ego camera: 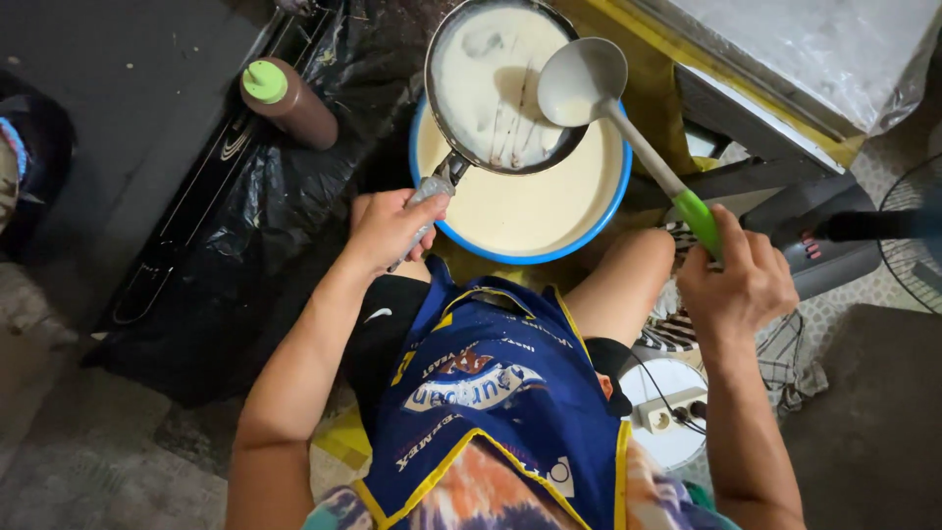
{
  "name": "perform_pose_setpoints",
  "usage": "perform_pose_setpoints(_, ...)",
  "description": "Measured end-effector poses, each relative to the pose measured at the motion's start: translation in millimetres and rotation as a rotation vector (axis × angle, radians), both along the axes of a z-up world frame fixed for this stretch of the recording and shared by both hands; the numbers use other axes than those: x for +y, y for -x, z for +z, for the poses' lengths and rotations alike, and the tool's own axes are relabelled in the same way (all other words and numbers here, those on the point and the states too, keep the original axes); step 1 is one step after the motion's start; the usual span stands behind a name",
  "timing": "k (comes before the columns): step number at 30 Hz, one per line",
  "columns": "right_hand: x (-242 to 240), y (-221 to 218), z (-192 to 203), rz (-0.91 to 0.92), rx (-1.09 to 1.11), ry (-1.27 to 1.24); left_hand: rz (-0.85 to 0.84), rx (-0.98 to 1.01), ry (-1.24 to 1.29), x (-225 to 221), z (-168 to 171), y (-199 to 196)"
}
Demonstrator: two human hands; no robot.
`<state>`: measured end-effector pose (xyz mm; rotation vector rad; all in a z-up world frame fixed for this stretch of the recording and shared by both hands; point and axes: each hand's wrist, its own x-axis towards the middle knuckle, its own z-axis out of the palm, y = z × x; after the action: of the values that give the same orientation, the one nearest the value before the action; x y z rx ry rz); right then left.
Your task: Dipping pans into batter and placing them on a stove to cook crepes
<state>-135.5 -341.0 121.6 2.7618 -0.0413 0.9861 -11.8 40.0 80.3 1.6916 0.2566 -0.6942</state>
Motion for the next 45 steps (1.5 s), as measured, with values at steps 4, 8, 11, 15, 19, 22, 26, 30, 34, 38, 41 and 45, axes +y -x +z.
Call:
perform_pose_setpoints(4, -2, -1, -9, 0.069, -0.032, -0.025, -0.021, 0.005, -0.082, 5, 13, -4)
perform_pose_setpoints(8, -6, -9, -16, 0.069, -0.023, -0.019, 0.016, 0.037, 0.017, 10, 5, -10)
perform_pose_setpoints(11, -16, -16, -28, -0.070, 0.016, -0.086, 0.009, 0.075, 0.049, 12, 4, -16)
perform_pose_setpoints(15, -19, -27, -30, -0.138, 0.275, -0.560, 0.072, 0.231, 0.091, 10, -2, -22)
perform_pose_setpoints(19, -33, -23, -65, -0.325, 0.403, -0.656, 0.075, 0.106, 0.082, 17, -53, -16)
perform_pose_setpoints(22, -34, -16, -79, -0.371, 0.499, -0.465, 0.072, 0.038, -0.021, 18, -56, -10)
perform_pose_setpoints(26, -43, -1, -119, -0.310, 0.431, -0.256, -0.003, -0.152, -0.253, 16, -34, 5)
perform_pose_setpoints(30, -24, 0, -110, -0.288, 0.524, -0.258, -0.230, -0.885, -0.955, 13, -32, 23)
perform_pose_setpoints(34, -8, -2, -101, -0.246, 0.597, -0.226, -0.167, -1.468, -1.216, 10, -48, 26)
perform_pose_setpoints(38, 2, 2, -107, -0.197, 0.623, -0.182, -0.071, -1.660, -1.215, 7, -72, 25)
perform_pose_setpoints(41, 6, 7, -119, -0.174, 0.632, -0.135, -0.049, -1.687, -1.245, 5, -67, 28)
perform_pose_setpoints(45, 21, 16, -124, -0.203, 0.713, -0.014, -0.030, -1.678, -1.218, 4, -64, 32)
